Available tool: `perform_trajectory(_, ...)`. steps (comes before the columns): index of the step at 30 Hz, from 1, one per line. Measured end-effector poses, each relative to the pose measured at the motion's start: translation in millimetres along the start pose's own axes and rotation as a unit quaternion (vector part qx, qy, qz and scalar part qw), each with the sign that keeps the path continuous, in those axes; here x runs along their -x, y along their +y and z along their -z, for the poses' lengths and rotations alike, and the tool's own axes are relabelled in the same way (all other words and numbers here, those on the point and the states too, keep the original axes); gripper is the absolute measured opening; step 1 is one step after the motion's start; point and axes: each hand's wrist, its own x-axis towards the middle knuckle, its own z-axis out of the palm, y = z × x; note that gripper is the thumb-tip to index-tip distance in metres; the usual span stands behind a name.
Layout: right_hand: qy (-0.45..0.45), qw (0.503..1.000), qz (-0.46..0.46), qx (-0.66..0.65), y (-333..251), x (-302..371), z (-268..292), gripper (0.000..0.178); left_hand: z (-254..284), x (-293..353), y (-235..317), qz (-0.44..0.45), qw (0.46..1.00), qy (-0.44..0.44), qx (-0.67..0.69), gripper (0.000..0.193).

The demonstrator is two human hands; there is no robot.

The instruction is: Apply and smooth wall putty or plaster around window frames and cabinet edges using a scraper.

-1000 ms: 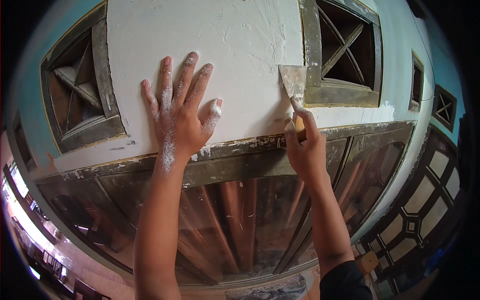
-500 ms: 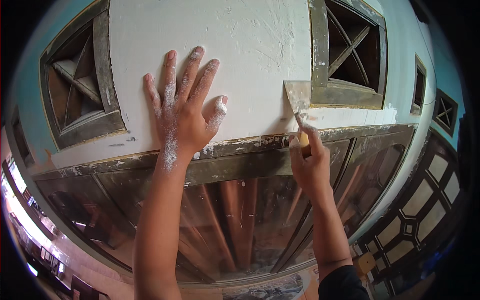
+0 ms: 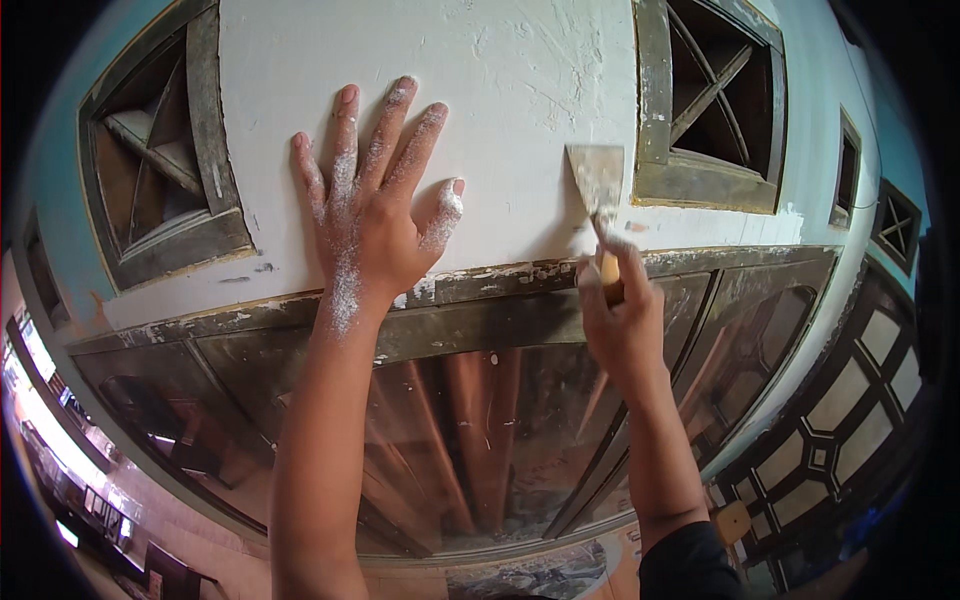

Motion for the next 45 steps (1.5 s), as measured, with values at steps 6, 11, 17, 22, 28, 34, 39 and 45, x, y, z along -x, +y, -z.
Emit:
perform_trajectory(6,0.001,1.000,-0.020,-0.005,-16.2,-20.1,4.3,0.030,0.7,-3.6,1.8,-0.006,1.000,0.011,0.020,0.060)
perform_trajectory(11,0.016,0.999,0.034,-0.012,-10.0,-1.3,-8.9,0.030,-2.8,2.2,0.7,-0.004,1.000,0.006,0.016,0.060)
perform_trajectory(17,-0.003,1.000,-0.014,0.003,-15.1,-2.9,-9.5,0.025,-3.2,-1.0,0.9,-0.004,1.000,0.015,0.022,0.059)
perform_trajectory(22,0.004,1.000,-0.023,0.006,-25.0,-18.6,-11.7,0.025,-1.8,-2.3,-1.1,-0.007,0.999,0.024,0.028,0.059)
perform_trajectory(28,-0.018,0.998,-0.062,0.010,-31.3,-11.1,-12.1,0.026,-2.6,-1.1,0.2,-0.006,0.999,0.012,0.046,0.061)
perform_trajectory(34,-0.010,1.000,-0.013,0.000,-30.0,-3.4,-20.3,0.028,12.0,7.1,-30.4,-0.014,1.000,-0.021,-0.006,0.063)
perform_trajectory(39,-0.010,1.000,-0.019,0.006,-42.1,-18.6,-20.4,0.027,13.2,9.3,-36.6,-0.004,1.000,0.003,-0.006,0.064)
perform_trajectory(45,0.005,1.000,-0.012,-0.013,-47.9,-15.2,-26.9,0.025,15.4,9.6,-37.6,-0.012,1.000,0.010,0.004,0.062)
